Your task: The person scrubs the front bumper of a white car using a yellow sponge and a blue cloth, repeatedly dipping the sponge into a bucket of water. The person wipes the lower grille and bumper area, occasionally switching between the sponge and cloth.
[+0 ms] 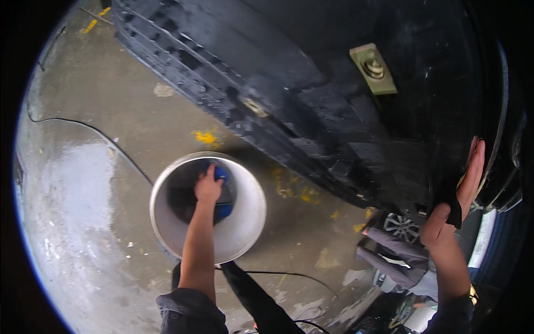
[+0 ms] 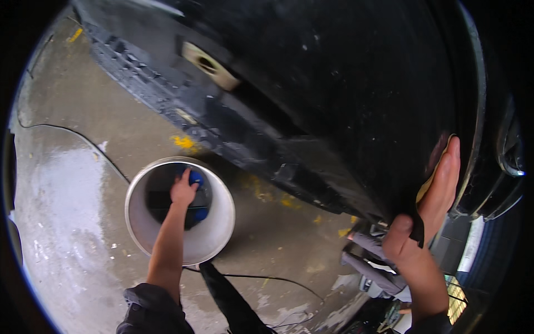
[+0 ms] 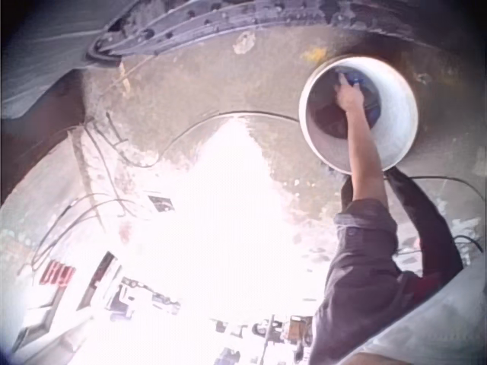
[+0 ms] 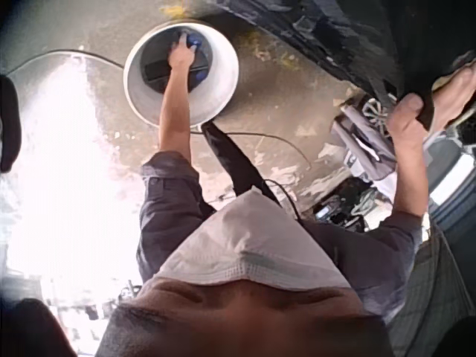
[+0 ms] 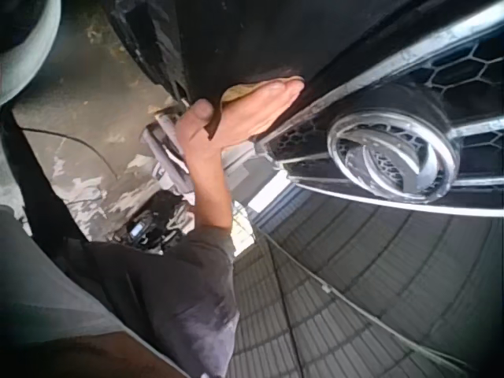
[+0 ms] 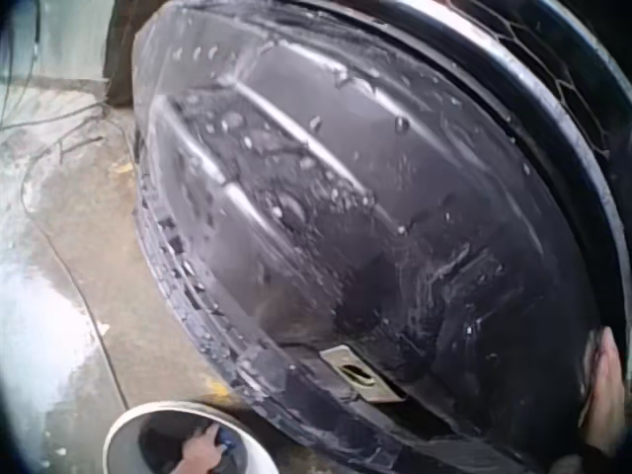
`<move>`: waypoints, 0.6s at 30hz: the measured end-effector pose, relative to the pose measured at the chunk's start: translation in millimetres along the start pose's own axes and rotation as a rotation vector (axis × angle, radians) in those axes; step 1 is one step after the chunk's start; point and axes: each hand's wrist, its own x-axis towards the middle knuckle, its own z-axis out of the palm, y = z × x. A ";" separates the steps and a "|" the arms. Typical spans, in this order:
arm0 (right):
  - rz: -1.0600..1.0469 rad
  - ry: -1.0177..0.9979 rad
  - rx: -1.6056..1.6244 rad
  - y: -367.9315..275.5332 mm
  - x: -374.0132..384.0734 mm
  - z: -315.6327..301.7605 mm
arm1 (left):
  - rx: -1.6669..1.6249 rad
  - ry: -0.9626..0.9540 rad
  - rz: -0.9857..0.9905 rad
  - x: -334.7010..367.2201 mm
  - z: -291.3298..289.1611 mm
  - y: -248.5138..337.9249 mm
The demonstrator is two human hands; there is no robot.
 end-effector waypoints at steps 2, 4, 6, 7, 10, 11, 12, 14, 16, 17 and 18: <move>-0.023 0.063 0.144 -0.2 9.6 10.1 | -0.107 0.185 0.055 22.1 9.0 -68.7; -0.040 0.087 0.132 0.9 6.0 18.9 | -0.389 0.318 -0.074 -5.4 19.8 -67.4; -0.049 0.063 0.039 -0.3 2.5 19.8 | -1.230 0.124 -0.430 -52.6 10.2 -48.9; -0.037 0.041 0.000 2.8 -1.0 13.7 | -1.389 0.118 -0.333 -77.2 3.6 -29.3; -0.004 0.111 0.055 -5.6 10.3 16.0 | -1.711 0.016 -0.170 -146.7 -63.9 -29.8; 0.009 0.110 0.074 -6.9 3.9 8.6 | -1.700 -0.051 -0.142 -184.3 -90.8 -10.3; 0.009 0.135 0.119 -10.7 9.0 7.3 | -1.674 -0.063 0.016 -201.5 -109.6 -19.6; 0.042 0.091 0.136 -4.0 1.9 5.9 | -1.739 -0.106 0.125 -261.3 -176.1 51.2; 0.052 0.125 0.143 -5.2 5.6 5.3 | -1.808 -0.155 0.216 -299.7 -228.6 81.5; 0.046 0.141 0.128 -3.0 4.7 5.0 | -1.821 -0.190 0.273 -315.6 -252.6 101.5; 0.038 0.123 0.120 -4.6 6.6 3.4 | -1.838 -0.214 0.302 -328.9 -276.7 115.3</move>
